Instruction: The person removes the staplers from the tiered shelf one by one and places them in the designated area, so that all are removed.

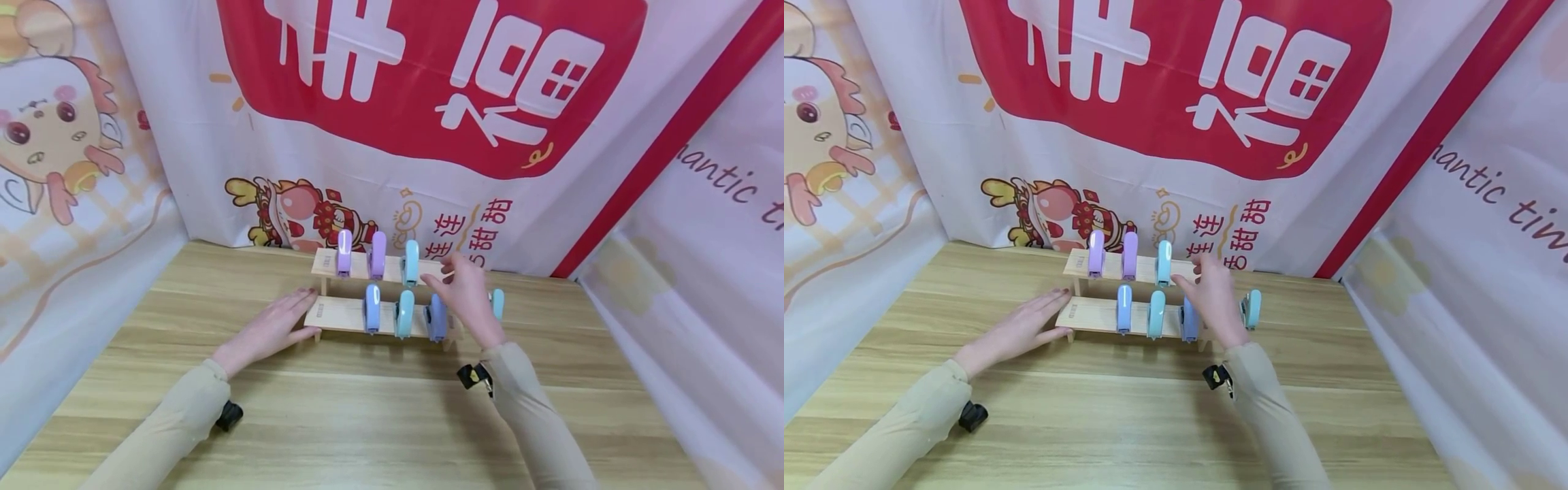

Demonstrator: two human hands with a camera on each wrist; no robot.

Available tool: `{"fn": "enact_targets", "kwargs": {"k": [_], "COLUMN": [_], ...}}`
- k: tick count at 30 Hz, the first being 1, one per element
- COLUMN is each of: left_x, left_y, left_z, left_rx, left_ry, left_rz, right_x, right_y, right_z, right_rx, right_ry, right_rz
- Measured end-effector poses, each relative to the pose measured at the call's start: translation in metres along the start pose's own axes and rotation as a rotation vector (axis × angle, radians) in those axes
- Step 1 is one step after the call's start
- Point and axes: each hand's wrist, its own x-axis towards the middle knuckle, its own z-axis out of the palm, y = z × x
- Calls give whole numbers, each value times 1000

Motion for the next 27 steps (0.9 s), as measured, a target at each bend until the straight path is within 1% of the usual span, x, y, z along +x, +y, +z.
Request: {"fn": "enact_targets", "kwargs": {"k": [4, 9, 12, 18, 22, 27], "left_x": [0, 1, 0, 0, 0, 0], "left_y": [-1, -2, -2, -2, -2, -1], "left_z": [1, 3, 3, 1, 1, 1], "left_rx": [0, -6, -7, -7, -4, -5], "left_ry": [1, -4, -5, 0, -1, 0], "left_rz": [-1, -7, -8, -6, -7, -7], "right_x": [3, 5, 7, 12, 15, 16], "right_y": [-4, -7, -9, -12, -15, -18], "right_z": [6, 12, 16, 20, 22, 25], "right_rx": [22, 23, 27, 27, -13, -98], "right_ry": [-26, -48, -74, -119, -109, -85], "right_rz": [14, 13, 23, 43, 33, 8]}}
